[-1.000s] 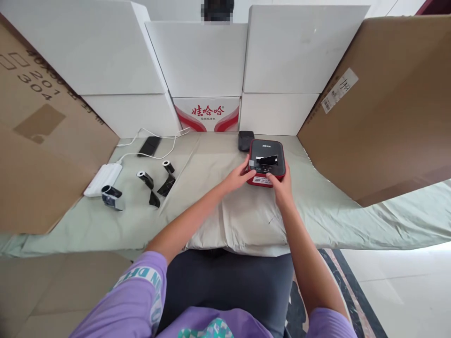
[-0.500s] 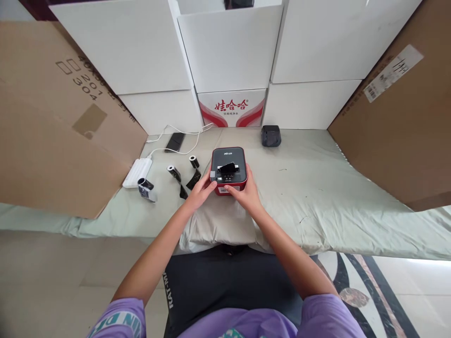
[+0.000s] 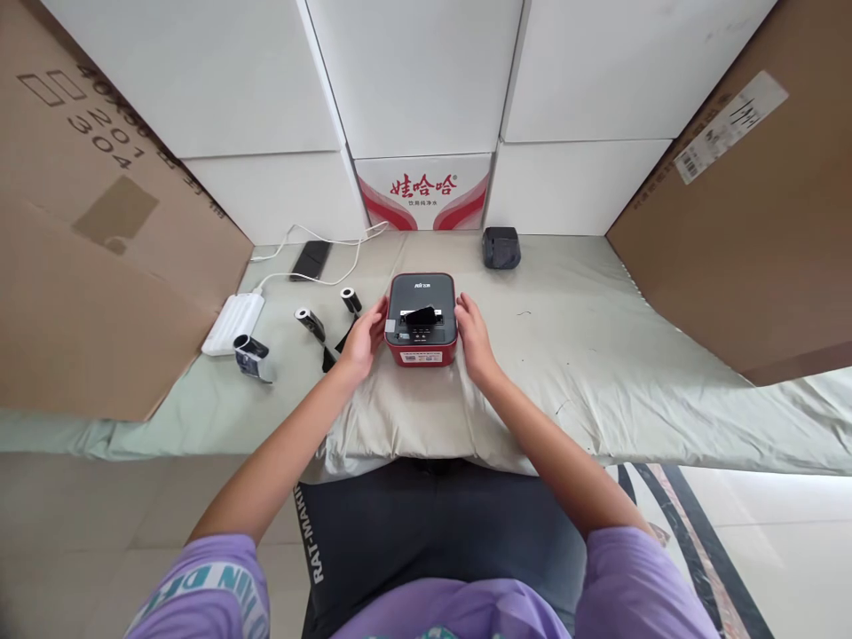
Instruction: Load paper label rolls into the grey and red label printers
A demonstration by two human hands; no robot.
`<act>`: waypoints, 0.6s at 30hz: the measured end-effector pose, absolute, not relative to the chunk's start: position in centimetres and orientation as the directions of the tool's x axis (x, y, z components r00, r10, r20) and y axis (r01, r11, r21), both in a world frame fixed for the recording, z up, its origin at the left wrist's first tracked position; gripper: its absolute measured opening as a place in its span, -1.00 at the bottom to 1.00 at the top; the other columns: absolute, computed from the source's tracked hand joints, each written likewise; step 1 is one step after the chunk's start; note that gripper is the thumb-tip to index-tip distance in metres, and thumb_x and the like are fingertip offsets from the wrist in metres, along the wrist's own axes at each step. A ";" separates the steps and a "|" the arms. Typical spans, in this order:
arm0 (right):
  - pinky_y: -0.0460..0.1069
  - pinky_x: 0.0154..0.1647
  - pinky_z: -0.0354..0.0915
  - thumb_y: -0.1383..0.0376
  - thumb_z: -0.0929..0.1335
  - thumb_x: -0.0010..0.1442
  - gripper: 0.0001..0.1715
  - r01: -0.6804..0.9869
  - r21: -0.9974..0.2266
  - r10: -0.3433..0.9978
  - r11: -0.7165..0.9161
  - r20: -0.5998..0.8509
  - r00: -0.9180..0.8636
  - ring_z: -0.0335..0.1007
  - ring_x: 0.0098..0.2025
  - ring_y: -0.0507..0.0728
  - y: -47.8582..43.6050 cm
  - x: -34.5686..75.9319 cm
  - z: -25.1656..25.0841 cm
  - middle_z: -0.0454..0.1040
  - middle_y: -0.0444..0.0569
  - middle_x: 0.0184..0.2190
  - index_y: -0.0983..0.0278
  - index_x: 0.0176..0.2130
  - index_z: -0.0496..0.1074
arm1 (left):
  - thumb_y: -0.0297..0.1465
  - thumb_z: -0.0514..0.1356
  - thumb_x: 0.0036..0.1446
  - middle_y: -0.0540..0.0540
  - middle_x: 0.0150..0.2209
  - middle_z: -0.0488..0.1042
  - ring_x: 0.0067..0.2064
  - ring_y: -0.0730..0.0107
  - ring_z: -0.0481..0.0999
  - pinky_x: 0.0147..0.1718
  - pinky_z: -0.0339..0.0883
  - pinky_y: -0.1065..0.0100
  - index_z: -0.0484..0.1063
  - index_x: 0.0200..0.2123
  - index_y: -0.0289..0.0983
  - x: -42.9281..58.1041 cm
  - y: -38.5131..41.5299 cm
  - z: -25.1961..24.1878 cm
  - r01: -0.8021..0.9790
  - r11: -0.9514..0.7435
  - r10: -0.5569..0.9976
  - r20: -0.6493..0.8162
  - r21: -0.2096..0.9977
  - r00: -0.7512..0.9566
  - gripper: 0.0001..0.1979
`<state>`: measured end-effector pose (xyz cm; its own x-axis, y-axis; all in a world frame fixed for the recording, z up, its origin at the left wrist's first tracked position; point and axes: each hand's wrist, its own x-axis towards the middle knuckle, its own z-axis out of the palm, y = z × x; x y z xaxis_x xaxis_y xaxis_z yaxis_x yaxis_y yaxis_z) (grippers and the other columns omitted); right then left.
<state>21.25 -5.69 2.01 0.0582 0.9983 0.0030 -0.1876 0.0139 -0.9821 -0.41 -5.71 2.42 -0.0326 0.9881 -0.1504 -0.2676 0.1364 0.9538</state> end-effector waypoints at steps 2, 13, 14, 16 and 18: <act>0.25 0.61 0.11 -0.33 0.37 0.19 0.02 -0.209 -0.977 0.998 0.051 0.042 0.047 0.19 0.56 0.31 -3.4 21.0 1.6 0.31 0.01 0.50 0.12 0.41 0.32 | -0.40 0.09 0.27 0.05 0.43 0.43 0.48 0.14 0.37 0.47 0.26 0.11 0.43 0.40 -0.12 0.9 -3.9 2.2 -0.343 0.119 0.985 -0.154 0.932 -0.076 -0.37; 0.20 0.56 0.20 -0.45 0.02 0.33 0.15 0.122 -0.961 0.968 0.249 0.251 0.003 0.21 0.54 0.23 -2.3 20.6 -0.2 0.30 0.03 0.51 0.18 0.51 0.22 | 0.03 0.14 0.35 -0.04 0.53 0.28 0.59 0.15 0.16 0.58 -0.05 0.14 0.37 0.44 -0.13 1.6 -2.6 -1.0 -0.231 -0.210 0.978 0.200 0.950 -0.066 -0.30; 0.20 0.56 0.19 -0.46 0.03 0.32 0.15 0.120 -0.960 0.967 0.253 0.256 0.003 0.21 0.55 0.23 -2.4 20.6 -0.1 0.30 0.03 0.51 0.18 0.51 0.22 | 0.02 0.12 0.36 -0.01 0.53 0.26 0.59 0.16 0.14 0.58 -0.05 0.15 0.36 0.45 -0.12 1.6 -2.8 -1.0 -0.233 -0.212 0.977 0.202 0.949 -0.064 -0.31; 0.21 0.57 0.18 -0.46 0.05 0.32 0.14 0.101 -0.962 0.967 0.254 0.256 0.008 0.20 0.55 0.24 -2.6 20.7 -0.1 0.30 0.03 0.51 0.16 0.50 0.23 | -0.04 0.11 0.35 0.05 0.54 0.25 0.60 0.17 0.11 0.59 -0.05 0.16 0.34 0.46 -0.10 1.5 -3.0 -0.8 -0.248 -0.200 0.980 0.193 0.948 -0.054 -0.33; 0.22 0.57 0.18 -0.45 0.08 0.32 0.11 0.071 -0.966 0.968 0.248 0.250 0.018 0.21 0.54 0.26 -2.6 20.7 -0.2 0.31 0.03 0.50 0.15 0.48 0.27 | -0.11 0.10 0.33 0.12 0.54 0.24 0.61 0.18 0.08 0.59 -0.06 0.17 0.32 0.47 -0.08 1.5 -3.3 -0.5 -0.264 -0.193 0.981 0.187 0.945 -0.050 -0.32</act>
<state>20.73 -2.61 -0.19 0.0184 0.9681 0.2500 0.0712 0.2481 -0.9661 1.49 -3.33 -0.53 -0.0502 0.9811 0.1869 -0.2638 -0.1935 0.9450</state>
